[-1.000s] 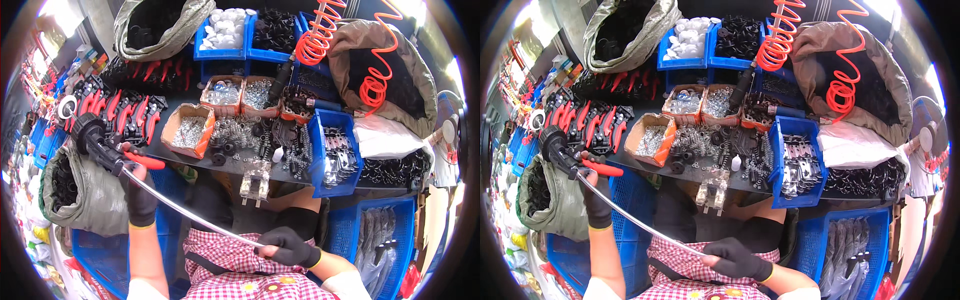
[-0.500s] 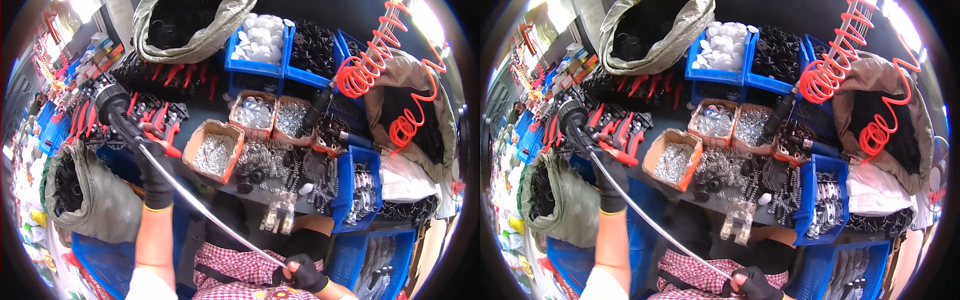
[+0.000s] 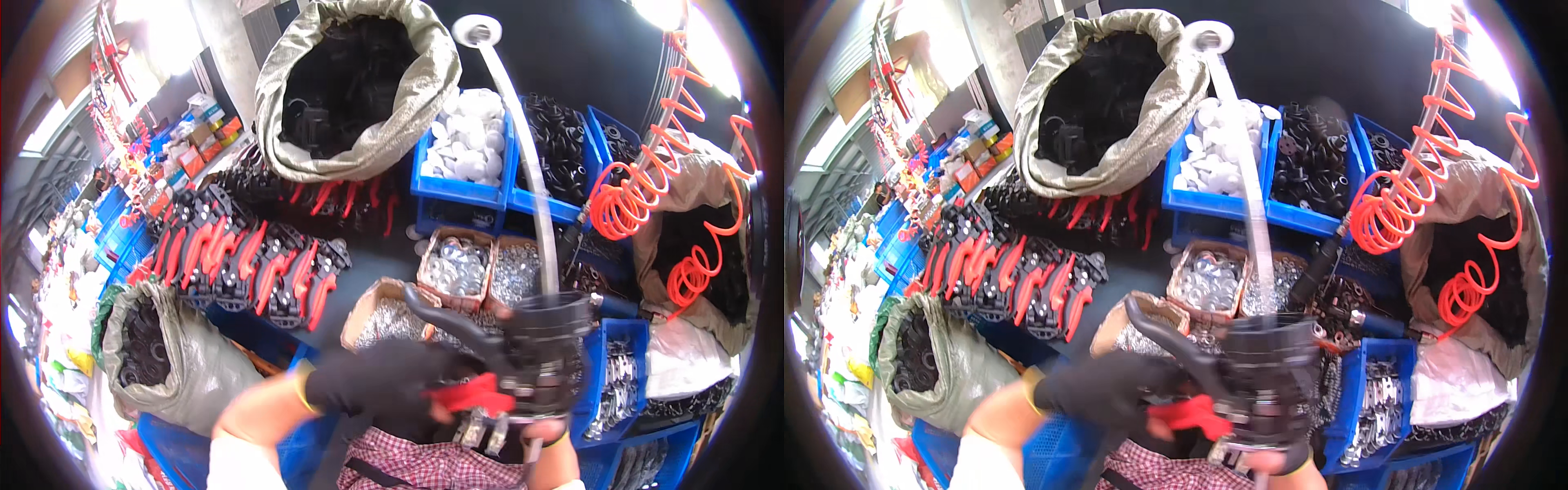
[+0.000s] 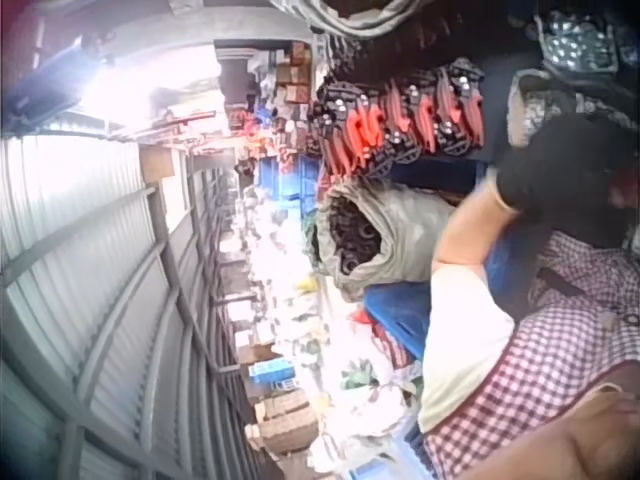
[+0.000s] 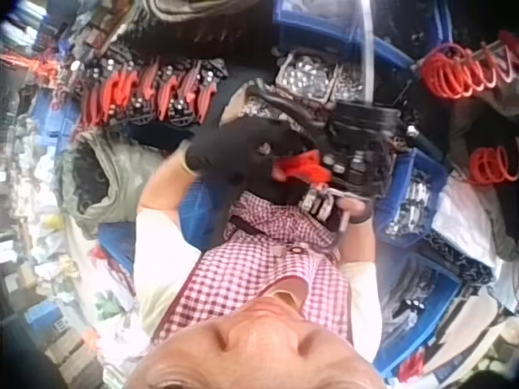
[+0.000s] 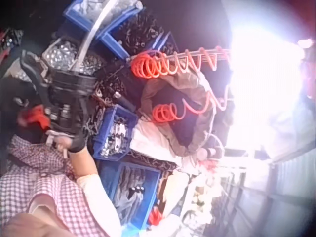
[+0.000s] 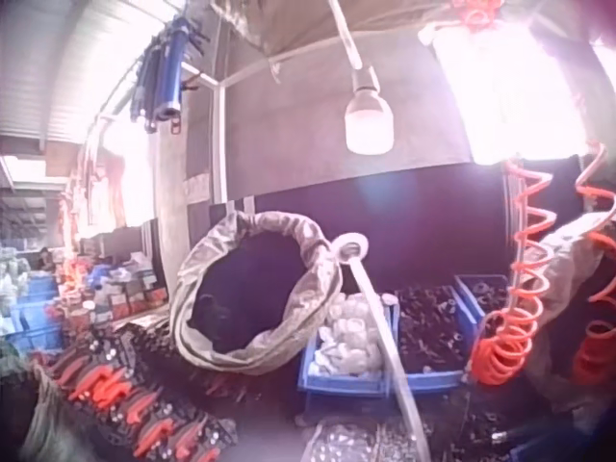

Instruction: The person assembles caulking guns by gluing parts, driving screws with a pneumatic screwdriver, and screwing barrels onto the handle assemblies. The person then packs the completed caulking guns into plastic bags and places them into a blue crate.

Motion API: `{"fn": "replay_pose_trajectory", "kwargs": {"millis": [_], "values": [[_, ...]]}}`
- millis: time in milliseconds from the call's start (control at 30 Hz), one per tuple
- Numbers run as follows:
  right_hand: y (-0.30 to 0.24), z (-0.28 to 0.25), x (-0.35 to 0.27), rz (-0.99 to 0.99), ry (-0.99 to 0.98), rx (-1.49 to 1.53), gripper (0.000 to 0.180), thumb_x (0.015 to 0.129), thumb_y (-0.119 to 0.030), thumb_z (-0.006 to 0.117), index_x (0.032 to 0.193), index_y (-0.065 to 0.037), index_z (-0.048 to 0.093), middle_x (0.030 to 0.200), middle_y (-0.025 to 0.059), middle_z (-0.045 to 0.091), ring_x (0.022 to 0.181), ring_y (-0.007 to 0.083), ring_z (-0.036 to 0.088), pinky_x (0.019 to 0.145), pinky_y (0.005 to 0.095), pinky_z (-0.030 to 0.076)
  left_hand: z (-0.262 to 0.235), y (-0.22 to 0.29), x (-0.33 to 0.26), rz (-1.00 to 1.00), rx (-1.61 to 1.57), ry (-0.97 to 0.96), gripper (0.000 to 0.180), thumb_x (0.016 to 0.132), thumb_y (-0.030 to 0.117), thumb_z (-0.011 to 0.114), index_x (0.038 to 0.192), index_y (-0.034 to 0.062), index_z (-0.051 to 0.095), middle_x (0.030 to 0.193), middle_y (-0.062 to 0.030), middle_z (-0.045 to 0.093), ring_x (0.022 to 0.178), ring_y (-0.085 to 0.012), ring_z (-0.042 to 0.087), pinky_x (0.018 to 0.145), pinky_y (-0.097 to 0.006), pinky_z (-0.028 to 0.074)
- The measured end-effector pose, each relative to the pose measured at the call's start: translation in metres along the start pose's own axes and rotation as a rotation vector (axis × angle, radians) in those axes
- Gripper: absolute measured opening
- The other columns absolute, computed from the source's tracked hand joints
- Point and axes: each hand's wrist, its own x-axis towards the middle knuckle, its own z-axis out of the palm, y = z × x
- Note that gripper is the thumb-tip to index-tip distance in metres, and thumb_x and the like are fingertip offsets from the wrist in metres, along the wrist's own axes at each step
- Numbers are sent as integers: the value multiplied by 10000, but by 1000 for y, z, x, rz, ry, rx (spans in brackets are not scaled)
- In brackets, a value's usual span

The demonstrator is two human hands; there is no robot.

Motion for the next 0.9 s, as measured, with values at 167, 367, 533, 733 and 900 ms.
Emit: {"fn": "replay_pose_trajectory", "kwargs": {"millis": [167, 367, 533, 733, 900], "values": [[17, -33, 63, -73, 16, 27, 1001, 715, -427, 806, 1494, -63, 293, 1484, 160, 391, 1351, 310, 406, 1137, 483, 304, -244, -104, 53, -547, 1576, 179, 221, 830, 293, 641, 853, 91, 727, 932, -120, 684, 916, -300, 671, 793, -415, 542], [34, -56, 109, -181, 36, 76, 1005, 720, -407, 801, 1501, -60, 272, 1473, 161, 398, 1338, 308, 418, 1126, 479, 317, -352, -203, 55, -777, 1307, 1021, 332, 839, 319, 639, 1085, 98, 671, 1227, -164, 586, 1173, -355, 582, 987, -440, 465], [46, -52, 110, -213, 113, 94, 1008, 724, -391, 797, 1506, -57, 256, 1463, 161, 404, 1327, 306, 427, 1116, 475, 328, -346, -210, 71, -644, 1072, 916, 239, 834, 270, 600, 939, 74, 685, 1034, -177, 671, 1036, -377, 643, 913, -448, 498], [40, -21, 119, -300, 41, 124, 1012, 729, -371, 792, 1513, -54, 236, 1452, 162, 411, 1314, 304, 439, 1105, 470, 341, -354, -218, 41, -612, 485, 1181, 415, 887, 391, 580, 1098, 49, 682, 1086, -243, 673, 1017, -424, 642, 911, -446, 488], [31, -1, 134, -394, 36, 84, 1017, 733, -354, 788, 1519, -52, 219, 1443, 163, 417, 1304, 302, 449, 1096, 467, 352, -307, -231, 92, -829, 296, 1715, 486, 961, 333, 500, 1358, 52, 477, 1244, -215, 603, 1223, -372, 556, 1016, -429, 437]]}}
